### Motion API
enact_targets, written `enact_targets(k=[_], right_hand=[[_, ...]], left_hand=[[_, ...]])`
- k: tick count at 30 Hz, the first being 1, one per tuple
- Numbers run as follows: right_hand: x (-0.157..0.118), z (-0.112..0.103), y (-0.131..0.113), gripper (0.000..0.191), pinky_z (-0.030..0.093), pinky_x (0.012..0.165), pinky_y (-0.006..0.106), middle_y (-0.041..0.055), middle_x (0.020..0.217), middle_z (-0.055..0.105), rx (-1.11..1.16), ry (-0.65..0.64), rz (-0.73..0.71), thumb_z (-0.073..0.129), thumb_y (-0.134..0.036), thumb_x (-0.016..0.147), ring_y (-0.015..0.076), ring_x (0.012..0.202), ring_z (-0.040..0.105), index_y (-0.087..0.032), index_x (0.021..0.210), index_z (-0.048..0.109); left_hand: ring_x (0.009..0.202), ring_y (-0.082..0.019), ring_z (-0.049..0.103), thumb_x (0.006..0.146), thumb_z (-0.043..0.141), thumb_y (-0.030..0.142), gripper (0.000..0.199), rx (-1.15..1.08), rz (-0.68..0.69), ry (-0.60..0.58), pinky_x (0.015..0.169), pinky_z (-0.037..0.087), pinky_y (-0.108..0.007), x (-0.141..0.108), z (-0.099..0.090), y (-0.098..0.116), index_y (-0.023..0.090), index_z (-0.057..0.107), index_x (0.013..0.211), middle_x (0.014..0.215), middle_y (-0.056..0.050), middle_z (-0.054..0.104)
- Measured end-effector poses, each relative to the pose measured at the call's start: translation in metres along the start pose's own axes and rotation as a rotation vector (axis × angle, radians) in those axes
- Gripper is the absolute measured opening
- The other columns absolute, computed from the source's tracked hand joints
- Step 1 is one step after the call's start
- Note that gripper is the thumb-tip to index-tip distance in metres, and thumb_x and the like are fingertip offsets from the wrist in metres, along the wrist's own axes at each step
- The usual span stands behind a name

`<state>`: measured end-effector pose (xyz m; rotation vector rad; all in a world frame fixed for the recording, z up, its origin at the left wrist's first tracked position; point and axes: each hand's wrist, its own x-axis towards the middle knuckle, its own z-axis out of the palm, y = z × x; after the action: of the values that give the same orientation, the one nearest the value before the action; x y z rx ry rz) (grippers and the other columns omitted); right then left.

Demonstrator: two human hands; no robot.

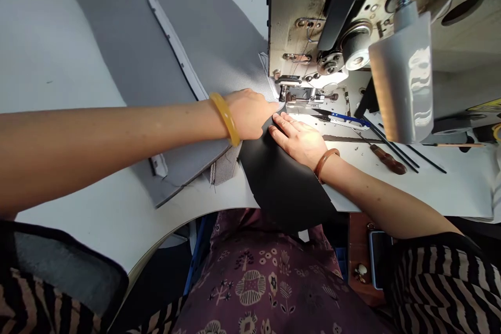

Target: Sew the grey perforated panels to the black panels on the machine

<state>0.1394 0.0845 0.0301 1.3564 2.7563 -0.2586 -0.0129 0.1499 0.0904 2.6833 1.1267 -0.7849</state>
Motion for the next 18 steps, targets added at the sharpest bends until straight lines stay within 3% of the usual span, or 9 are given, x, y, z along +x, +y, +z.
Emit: enact_targets(k=[3,6,12,18], right_hand=[[0.001,0.002,-0.001,0.042,0.042,0.106,0.049,0.0203,0.149,0.039,0.005,0.011,0.002,0.030,-0.015,0.098,0.0327,0.138,0.039,-0.008,0.132,0.053],[0.002,0.001,-0.003,0.042,0.044,0.104,0.048,0.0201,0.149,0.040,-0.007,0.008,0.001,0.029,-0.014,0.098,0.0326,0.138,0.039,-0.008,0.130,0.054],[0.005,0.002,-0.004,0.042,0.045,0.102,0.044,0.0198,0.146,0.044,-0.041,0.025,0.019,0.027,-0.013,0.098,0.0314,0.136,0.043,-0.007,0.128,0.055],[0.010,0.007,0.000,0.046,0.047,0.096,0.043,0.0201,0.138,0.053,-0.050,0.112,0.018,0.023,-0.012,0.097,0.0297,0.129,0.050,-0.007,0.126,0.058]], left_hand=[[0.106,-0.029,0.061,0.082,0.040,0.013,0.052,-0.077,-0.031,-0.090,0.088,0.046,-0.037,0.003,-0.015,0.005,0.012,0.053,0.132,0.111,-0.013,0.066],[0.107,-0.029,0.061,0.081,0.038,0.012,0.050,-0.106,-0.047,-0.093,0.088,0.046,-0.036,0.003,-0.023,0.009,0.010,0.057,0.128,0.113,-0.015,0.066],[0.099,-0.026,0.063,0.078,0.043,0.012,0.049,-0.122,-0.078,-0.120,0.081,0.047,-0.032,0.003,-0.022,0.013,0.013,0.061,0.123,0.103,-0.012,0.068],[0.087,-0.025,0.064,0.079,0.043,0.019,0.035,-0.197,-0.041,-0.048,0.070,0.047,-0.031,0.003,-0.016,0.013,0.012,0.063,0.106,0.095,-0.013,0.068]])
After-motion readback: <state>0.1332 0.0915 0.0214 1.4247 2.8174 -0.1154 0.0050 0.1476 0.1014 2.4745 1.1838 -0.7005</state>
